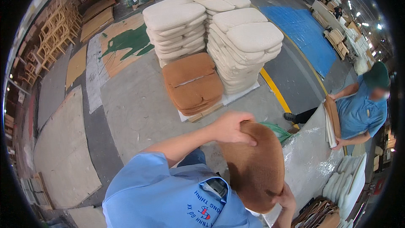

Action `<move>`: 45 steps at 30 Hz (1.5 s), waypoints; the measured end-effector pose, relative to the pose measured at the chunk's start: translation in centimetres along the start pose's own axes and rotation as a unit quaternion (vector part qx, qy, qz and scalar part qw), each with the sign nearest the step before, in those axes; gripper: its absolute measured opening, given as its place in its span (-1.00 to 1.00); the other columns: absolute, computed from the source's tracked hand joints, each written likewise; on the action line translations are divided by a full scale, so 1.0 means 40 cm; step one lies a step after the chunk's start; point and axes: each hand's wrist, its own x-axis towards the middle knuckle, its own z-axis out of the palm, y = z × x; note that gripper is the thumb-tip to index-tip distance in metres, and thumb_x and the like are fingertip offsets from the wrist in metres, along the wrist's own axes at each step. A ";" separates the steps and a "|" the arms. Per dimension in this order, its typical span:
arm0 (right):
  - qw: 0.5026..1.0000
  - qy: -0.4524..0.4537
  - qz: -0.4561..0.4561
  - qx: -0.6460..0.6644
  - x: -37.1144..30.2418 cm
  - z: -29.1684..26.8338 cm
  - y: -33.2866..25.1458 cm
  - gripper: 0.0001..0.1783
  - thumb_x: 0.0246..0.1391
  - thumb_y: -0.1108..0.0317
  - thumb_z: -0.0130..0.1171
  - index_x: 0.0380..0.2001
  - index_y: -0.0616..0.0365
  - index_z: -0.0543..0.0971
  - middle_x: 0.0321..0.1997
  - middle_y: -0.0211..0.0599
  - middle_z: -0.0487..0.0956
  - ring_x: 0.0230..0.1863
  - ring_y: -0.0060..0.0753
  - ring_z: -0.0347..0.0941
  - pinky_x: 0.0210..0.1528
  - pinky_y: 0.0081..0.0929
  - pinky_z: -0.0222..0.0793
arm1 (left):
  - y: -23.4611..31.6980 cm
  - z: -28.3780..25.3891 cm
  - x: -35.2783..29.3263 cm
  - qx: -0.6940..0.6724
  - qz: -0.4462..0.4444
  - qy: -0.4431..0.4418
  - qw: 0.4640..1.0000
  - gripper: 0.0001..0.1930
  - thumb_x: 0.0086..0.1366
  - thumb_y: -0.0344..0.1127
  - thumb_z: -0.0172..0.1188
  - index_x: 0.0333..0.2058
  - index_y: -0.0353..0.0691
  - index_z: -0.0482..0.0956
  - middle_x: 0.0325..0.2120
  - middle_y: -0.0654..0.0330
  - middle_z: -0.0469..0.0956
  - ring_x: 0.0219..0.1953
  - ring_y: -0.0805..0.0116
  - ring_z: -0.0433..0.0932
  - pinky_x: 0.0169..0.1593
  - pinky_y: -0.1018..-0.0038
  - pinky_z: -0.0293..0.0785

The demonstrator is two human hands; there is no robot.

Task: The person inserts white foam inserts into brown fabric covers, folds the edges, and stacks the finished cushions. They repeat this process for multiple cushions while another worker performs the same task nearby.

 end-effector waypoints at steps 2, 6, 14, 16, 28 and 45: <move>0.999 0.028 -0.023 -0.022 0.126 0.089 -0.026 -0.09 -0.18 0.47 0.58 0.30 0.33 0.43 0.21 -0.25 0.62 0.20 -0.30 0.54 0.25 -0.29 0.45 | -0.001 -0.041 0.041 0.062 0.046 0.041 0.996 -0.43 0.05 0.03 0.61 -0.07 -0.18 0.65 -0.24 0.10 0.70 -0.13 0.12 0.68 0.05 0.25 0.52; 0.990 0.121 -0.058 0.045 0.395 0.215 -0.038 -0.24 -0.07 0.43 0.52 0.23 0.31 0.48 0.10 -0.26 0.64 0.08 -0.33 0.57 0.15 -0.31 0.48 | -0.090 -0.120 0.083 0.170 0.152 0.195 0.954 -0.48 0.28 0.01 0.42 0.10 -0.16 0.63 0.05 0.00 0.64 0.13 0.04 0.58 0.24 0.17 0.39; 0.945 0.194 -0.055 0.259 1.035 0.404 0.022 -0.38 0.16 0.36 0.37 0.26 0.28 0.46 0.16 -0.18 0.62 0.15 -0.22 0.57 0.21 -0.21 0.50 | -0.401 -0.398 -0.208 -0.002 -0.139 -0.100 0.985 -0.61 0.47 -0.11 0.22 0.11 -0.24 0.64 0.01 -0.04 0.67 0.08 -0.05 0.63 0.13 0.18 0.54; 0.920 0.230 -0.029 0.317 1.172 0.463 0.055 -0.36 0.19 0.36 0.36 0.30 0.27 0.42 0.19 -0.20 0.62 0.18 -0.16 0.57 0.24 -0.17 0.50 | -0.472 -0.517 -0.303 0.047 -0.208 -0.057 0.975 -0.62 0.51 -0.12 0.21 0.13 -0.25 0.63 -0.03 0.03 0.71 0.02 0.12 0.69 0.09 0.28 0.59; 0.909 0.222 0.273 0.224 1.568 0.613 0.381 -0.16 0.24 0.10 0.39 0.47 0.02 0.25 0.22 -0.22 0.57 0.10 -0.04 0.58 0.00 -0.01 0.49 | -0.669 -0.804 -0.599 0.053 -0.527 0.149 0.835 -0.60 0.46 -0.06 0.25 0.09 -0.21 0.67 -0.09 0.02 0.75 -0.04 0.16 0.73 0.06 0.30 0.61; 0.906 0.359 0.222 -0.036 1.889 0.653 0.379 0.24 0.10 0.13 0.47 0.59 0.10 -0.17 0.14 0.08 0.63 0.08 -0.06 0.65 0.14 -0.01 0.56 | -0.794 -0.792 -0.572 -0.020 -0.622 0.067 0.780 -0.64 0.51 -0.13 0.24 0.11 -0.24 0.66 -0.22 0.23 0.71 -0.19 0.44 0.64 -0.06 0.48 0.56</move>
